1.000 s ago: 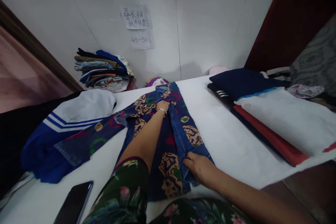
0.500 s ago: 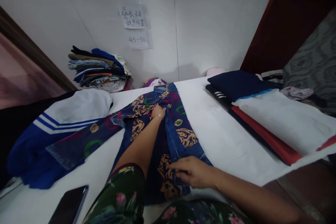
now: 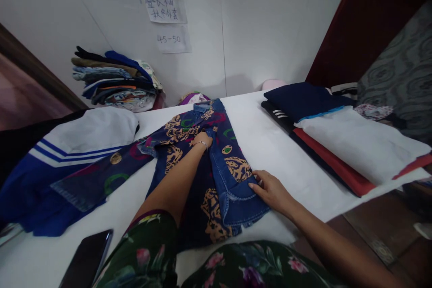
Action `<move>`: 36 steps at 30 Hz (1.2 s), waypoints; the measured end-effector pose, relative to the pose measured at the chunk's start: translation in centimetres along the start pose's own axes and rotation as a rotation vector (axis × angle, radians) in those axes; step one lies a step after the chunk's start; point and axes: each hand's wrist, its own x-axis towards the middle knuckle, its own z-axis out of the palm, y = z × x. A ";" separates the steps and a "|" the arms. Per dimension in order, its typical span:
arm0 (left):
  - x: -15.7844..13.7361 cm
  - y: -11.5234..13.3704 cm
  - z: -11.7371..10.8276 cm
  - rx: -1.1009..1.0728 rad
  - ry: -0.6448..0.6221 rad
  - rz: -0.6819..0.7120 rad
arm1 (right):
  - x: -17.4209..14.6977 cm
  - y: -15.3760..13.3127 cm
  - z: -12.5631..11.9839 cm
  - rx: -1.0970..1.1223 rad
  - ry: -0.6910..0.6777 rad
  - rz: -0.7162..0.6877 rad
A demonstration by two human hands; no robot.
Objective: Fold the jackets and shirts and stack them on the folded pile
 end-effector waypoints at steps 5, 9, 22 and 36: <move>-0.2 -0.6 -0.7 -0.019 0.025 0.050 | -1.1 0.4 1.6 0.503 -0.055 0.096; -0.9 -1.6 -1.2 -0.044 0.066 0.050 | -2.1 -0.3 2.5 0.794 -0.102 0.161; -21.2 -3.9 1.1 -0.056 -0.164 0.797 | -4.3 2.0 1.9 0.801 -0.078 0.093; -23.3 -2.3 0.9 0.114 0.217 0.860 | -1.4 0.9 -0.2 -0.277 0.074 -0.171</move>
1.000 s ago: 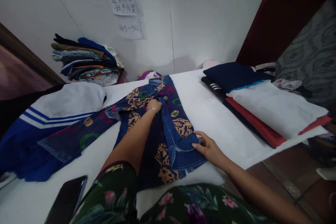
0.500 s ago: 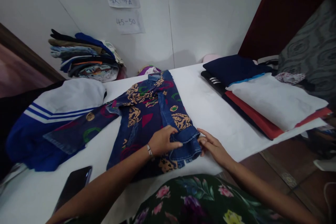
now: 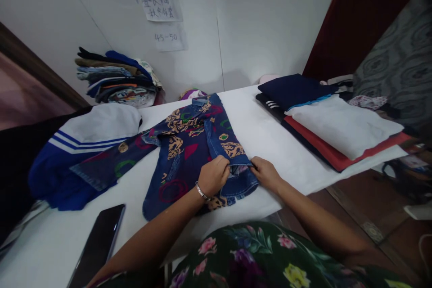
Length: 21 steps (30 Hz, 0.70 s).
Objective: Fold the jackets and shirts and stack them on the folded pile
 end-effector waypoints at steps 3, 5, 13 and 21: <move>-1.0 -0.8 -0.5 -0.018 0.082 0.002 | -2.3 -0.2 -0.4 -0.011 0.103 -0.157; -1.9 -1.2 -0.3 -0.031 0.064 0.041 | -4.0 -0.4 -0.5 -0.031 0.146 -0.238; -4.9 -1.3 1.5 -0.070 0.016 0.142 | -6.4 -0.3 1.0 -0.017 0.107 -0.180; -5.4 -1.1 2.1 -0.089 -0.028 0.151 | -5.4 0.1 0.0 -0.049 -0.069 -0.028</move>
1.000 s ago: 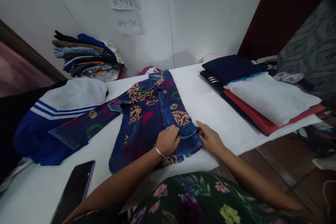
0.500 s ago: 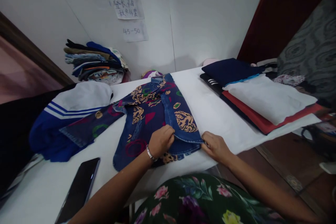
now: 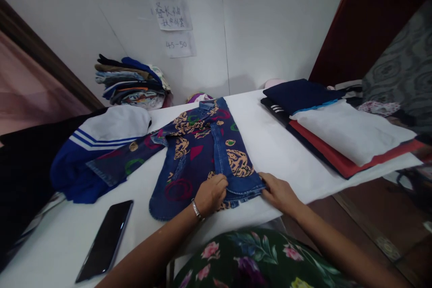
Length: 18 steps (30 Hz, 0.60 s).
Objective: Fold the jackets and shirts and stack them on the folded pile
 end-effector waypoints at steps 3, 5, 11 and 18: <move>-0.1 0.0 -0.2 -0.013 0.010 -0.011 | 0.1 -0.6 -0.3 -0.041 -0.114 -0.032; -0.2 -0.1 -0.5 -0.010 -0.028 -0.032 | -0.2 -1.0 -0.4 -0.064 -0.147 -0.047; -0.5 0.1 -0.7 -0.005 -0.165 -0.068 | -0.8 -0.7 0.3 -0.119 -0.200 0.022; -0.8 -0.3 -0.5 -0.104 -0.126 -0.049 | -1.1 0.0 -0.4 -0.035 -0.250 -0.030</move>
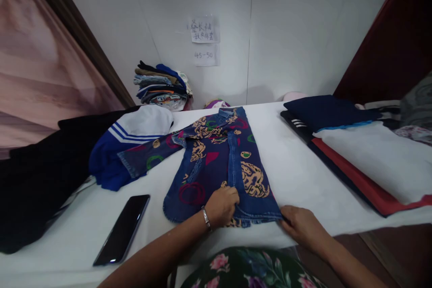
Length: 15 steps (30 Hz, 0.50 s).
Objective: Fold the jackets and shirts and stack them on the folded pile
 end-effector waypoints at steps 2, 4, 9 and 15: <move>0.3 -0.3 -0.6 -0.064 0.032 -0.025 | -0.1 0.2 -1.4 0.041 -0.028 -0.025; 1.1 -0.3 -1.4 -0.124 0.090 -0.052 | 0.3 0.1 -3.5 0.108 0.049 -0.060; 4.2 0.1 -1.6 -0.166 0.190 -0.021 | 5.1 -2.4 -7.6 0.197 0.539 -0.276; 4.3 -0.3 1.8 -0.004 0.012 -0.149 | 11.7 -3.4 -1.8 0.033 0.194 -0.178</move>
